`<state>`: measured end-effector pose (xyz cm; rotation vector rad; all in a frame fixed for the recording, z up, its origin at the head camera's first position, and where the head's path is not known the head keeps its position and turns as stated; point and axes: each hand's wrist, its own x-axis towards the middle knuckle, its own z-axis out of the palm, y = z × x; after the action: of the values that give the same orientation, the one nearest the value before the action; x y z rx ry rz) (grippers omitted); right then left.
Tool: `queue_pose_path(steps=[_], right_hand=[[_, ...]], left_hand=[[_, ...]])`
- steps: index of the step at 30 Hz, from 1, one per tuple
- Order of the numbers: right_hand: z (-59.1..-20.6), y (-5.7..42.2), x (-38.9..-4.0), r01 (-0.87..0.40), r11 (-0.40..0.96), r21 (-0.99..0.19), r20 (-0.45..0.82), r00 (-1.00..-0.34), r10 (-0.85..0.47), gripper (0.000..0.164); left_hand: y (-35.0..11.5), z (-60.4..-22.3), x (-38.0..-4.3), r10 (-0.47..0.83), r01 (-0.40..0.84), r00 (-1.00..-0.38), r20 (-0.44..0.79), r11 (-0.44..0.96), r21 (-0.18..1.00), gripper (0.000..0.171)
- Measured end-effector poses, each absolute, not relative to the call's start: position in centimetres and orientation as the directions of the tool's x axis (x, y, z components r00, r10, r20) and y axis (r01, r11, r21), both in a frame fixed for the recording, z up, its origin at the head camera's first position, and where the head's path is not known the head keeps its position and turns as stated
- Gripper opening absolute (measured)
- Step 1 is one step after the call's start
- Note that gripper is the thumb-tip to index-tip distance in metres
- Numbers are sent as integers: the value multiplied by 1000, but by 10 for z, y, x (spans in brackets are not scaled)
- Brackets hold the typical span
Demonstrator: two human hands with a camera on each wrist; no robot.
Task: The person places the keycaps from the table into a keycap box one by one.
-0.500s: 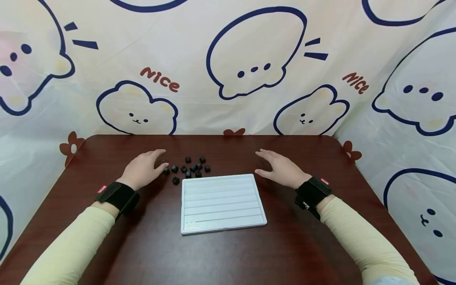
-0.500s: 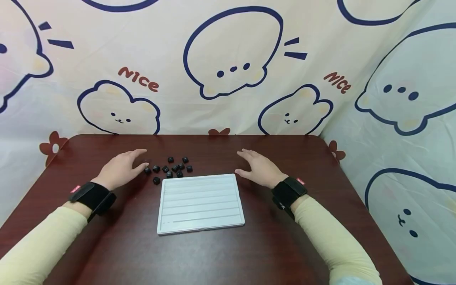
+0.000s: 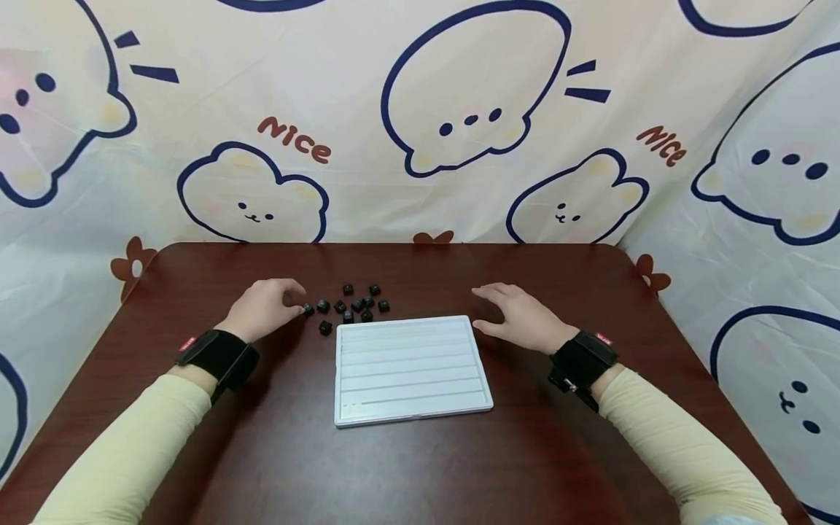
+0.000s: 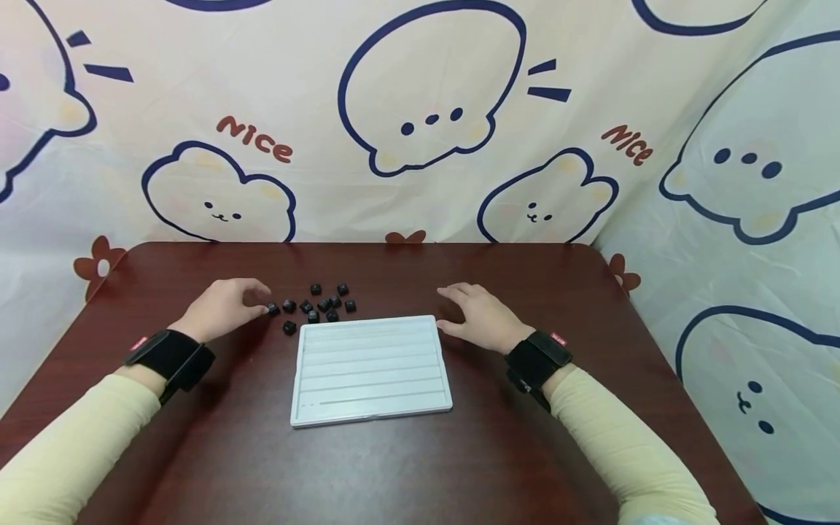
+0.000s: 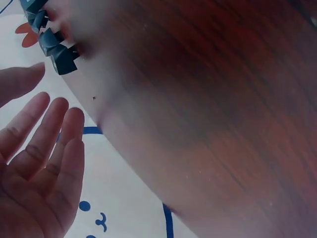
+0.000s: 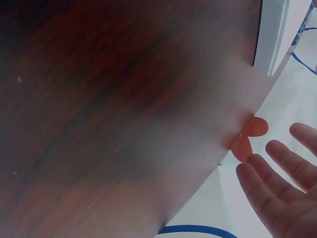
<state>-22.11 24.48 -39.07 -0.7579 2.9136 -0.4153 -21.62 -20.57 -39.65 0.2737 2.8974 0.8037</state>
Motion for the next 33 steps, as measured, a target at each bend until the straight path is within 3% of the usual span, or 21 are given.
queue_pose_path(steps=[10, 18, 24, 33], right_hand=[[-395, 244, -209, -430, 834, -346, -68, -875, -479, 58], [-399, 243, -198, -192, 766, -614, -222, -889, -401, 50], [-402, 237, -192, -3, 664, -748, -315, -878, -359, 55], [-413, 231, -186, 81, 634, -769, -365, -870, -331, 70]], left_hand=[[-204, -400, -216, 192, 111, -975, -108, 851, 513, 28], [-201, -402, -217, 202, 123, -974, -106, 858, 499, 24], [-201, -404, -218, 201, 121, -974, -108, 857, 501, 22], [-199, -407, -221, 199, 122, -974, -106, 861, 494, 21]])
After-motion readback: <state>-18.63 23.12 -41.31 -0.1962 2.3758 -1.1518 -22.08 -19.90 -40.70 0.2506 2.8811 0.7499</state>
